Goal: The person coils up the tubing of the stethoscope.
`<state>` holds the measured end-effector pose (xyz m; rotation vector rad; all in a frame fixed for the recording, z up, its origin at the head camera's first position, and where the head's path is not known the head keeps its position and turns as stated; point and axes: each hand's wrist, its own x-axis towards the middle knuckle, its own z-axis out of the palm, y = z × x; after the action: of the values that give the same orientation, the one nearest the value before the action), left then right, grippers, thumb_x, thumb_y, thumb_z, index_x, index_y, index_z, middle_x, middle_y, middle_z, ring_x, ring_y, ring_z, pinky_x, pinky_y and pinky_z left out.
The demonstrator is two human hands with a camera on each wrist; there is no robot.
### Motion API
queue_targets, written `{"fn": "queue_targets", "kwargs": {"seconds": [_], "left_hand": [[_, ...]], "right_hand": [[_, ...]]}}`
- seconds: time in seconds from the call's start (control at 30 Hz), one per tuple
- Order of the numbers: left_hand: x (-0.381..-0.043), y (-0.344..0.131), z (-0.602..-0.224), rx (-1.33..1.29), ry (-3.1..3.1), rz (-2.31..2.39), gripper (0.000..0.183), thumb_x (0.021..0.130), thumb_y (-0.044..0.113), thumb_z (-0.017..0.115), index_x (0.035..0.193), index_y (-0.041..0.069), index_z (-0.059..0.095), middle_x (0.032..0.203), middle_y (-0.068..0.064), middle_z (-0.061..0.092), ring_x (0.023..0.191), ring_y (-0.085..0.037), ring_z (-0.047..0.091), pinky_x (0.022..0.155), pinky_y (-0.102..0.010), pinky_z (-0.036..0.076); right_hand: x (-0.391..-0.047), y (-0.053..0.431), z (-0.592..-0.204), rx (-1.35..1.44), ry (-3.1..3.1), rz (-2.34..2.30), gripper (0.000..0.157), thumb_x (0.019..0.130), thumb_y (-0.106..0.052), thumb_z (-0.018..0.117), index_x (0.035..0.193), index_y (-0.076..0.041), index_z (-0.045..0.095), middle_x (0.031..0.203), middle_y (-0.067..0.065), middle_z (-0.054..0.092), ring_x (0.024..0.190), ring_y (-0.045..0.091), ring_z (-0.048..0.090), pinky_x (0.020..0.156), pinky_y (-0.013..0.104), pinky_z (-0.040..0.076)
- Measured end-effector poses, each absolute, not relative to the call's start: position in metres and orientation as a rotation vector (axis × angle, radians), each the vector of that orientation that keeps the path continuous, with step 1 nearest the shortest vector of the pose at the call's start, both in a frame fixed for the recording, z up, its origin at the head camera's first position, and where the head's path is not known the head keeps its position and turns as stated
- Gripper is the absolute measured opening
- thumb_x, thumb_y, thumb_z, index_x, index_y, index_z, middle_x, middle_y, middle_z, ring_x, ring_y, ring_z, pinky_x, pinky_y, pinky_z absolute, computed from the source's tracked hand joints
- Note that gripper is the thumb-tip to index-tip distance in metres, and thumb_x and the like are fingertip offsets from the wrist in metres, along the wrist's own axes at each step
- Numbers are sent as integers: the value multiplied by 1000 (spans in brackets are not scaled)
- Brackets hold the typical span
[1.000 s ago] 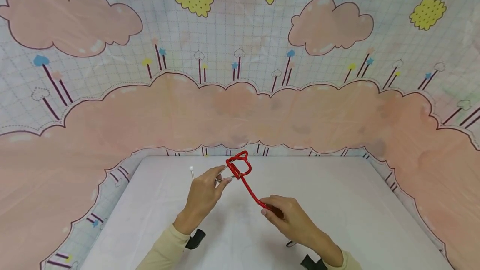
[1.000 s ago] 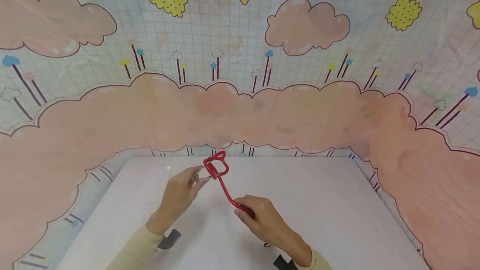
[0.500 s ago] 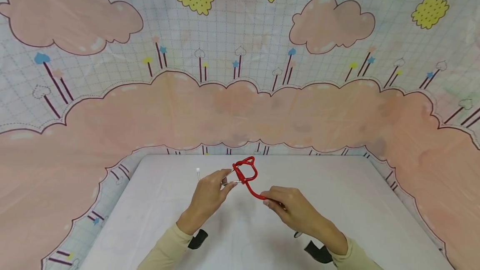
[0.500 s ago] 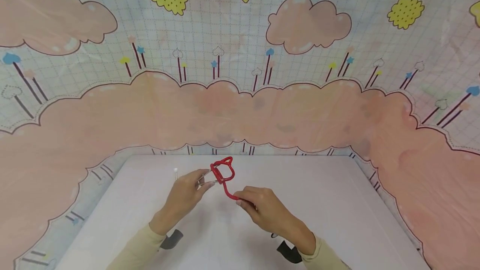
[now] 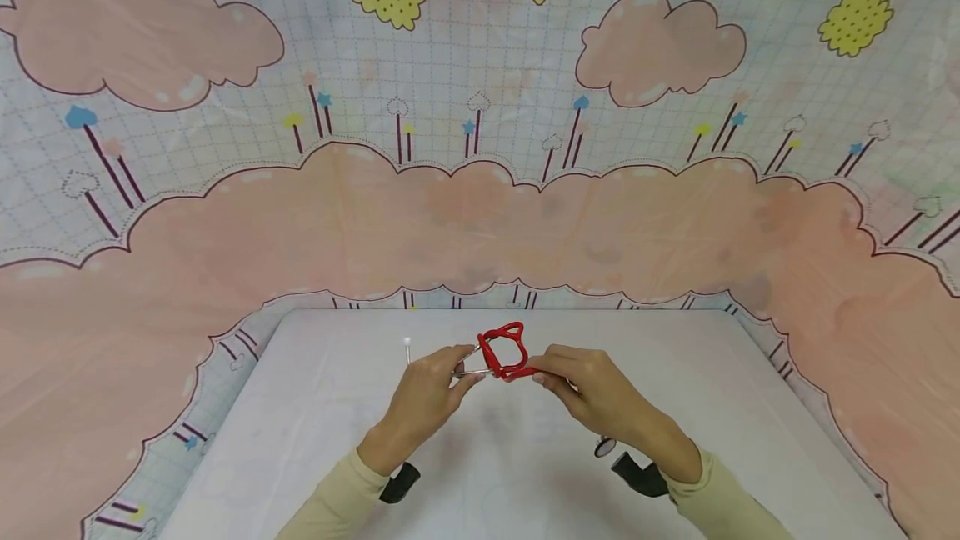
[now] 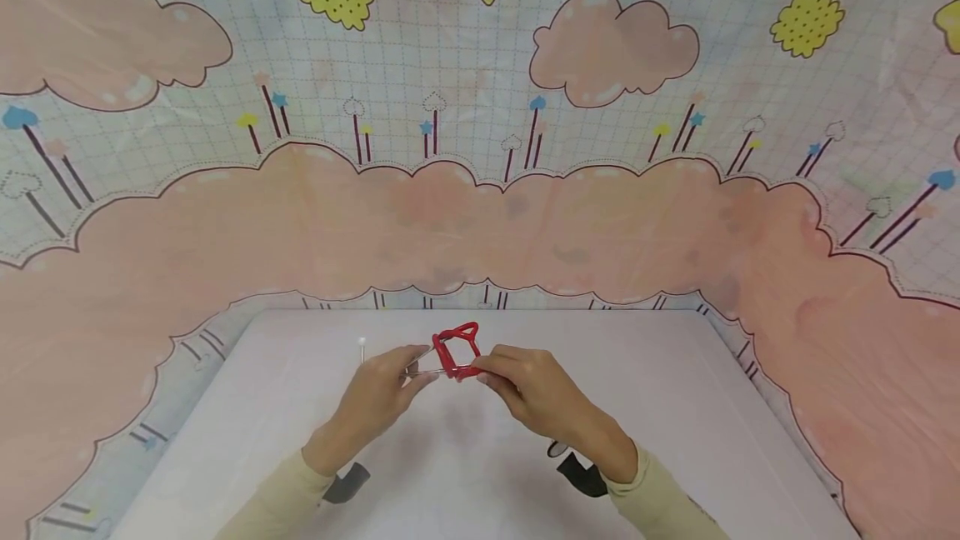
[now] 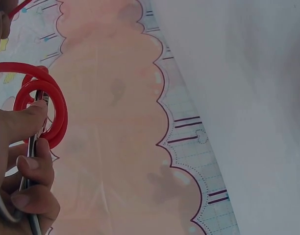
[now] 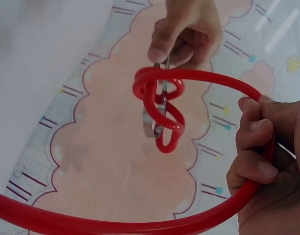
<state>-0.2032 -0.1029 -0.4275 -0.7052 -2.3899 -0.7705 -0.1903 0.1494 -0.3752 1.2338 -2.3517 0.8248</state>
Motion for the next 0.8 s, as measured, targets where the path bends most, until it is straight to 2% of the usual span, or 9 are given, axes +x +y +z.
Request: {"fn": "queue_targets", "kwargs": {"seconds": [0.17,0.27,0.43,0.6,0.8], "left_hand": [[-199,-101,-426,-750,-2399,-762,40,78,21,82,112,3,69,82,-1,71,66,-11,61,61,-19,52],[-197,-99,-427,-784,-2389,-754,39,78,20,83,111,5,69,84,-2,72,67,-11,63,61,-20,52],[-194,-98,-428,-875,-2376,-720,38,79,21,82,111,6,69,87,-2,73,70,-10,68,63,-19,54],[-192,-97,-428,-965,-2345,-688,36,80,20,81,110,5,68,87,-2,73,71,-9,70,63,-16,53],[-190,-97,-427,-1038,-2321,-700,39,79,22,82,112,5,67,90,-1,74,71,-7,71,65,-15,54]], "right_hand": [[-195,150,-370,1239,-2309,800,19,94,-19,64,105,-6,73,81,-4,65,67,1,50,58,9,45],[-199,151,-368,1269,-2254,763,16,90,-10,69,105,-5,73,81,-3,65,65,3,52,58,8,44],[-206,150,-366,1304,-2206,726,26,80,3,75,105,-4,73,81,-1,65,65,5,55,61,8,46],[-210,151,-364,1306,-2222,727,22,82,-1,74,104,-5,72,82,0,66,66,5,55,60,9,47],[-213,152,-364,1265,-2280,758,22,84,-3,74,106,-6,73,86,1,68,72,8,62,65,15,54]]}}
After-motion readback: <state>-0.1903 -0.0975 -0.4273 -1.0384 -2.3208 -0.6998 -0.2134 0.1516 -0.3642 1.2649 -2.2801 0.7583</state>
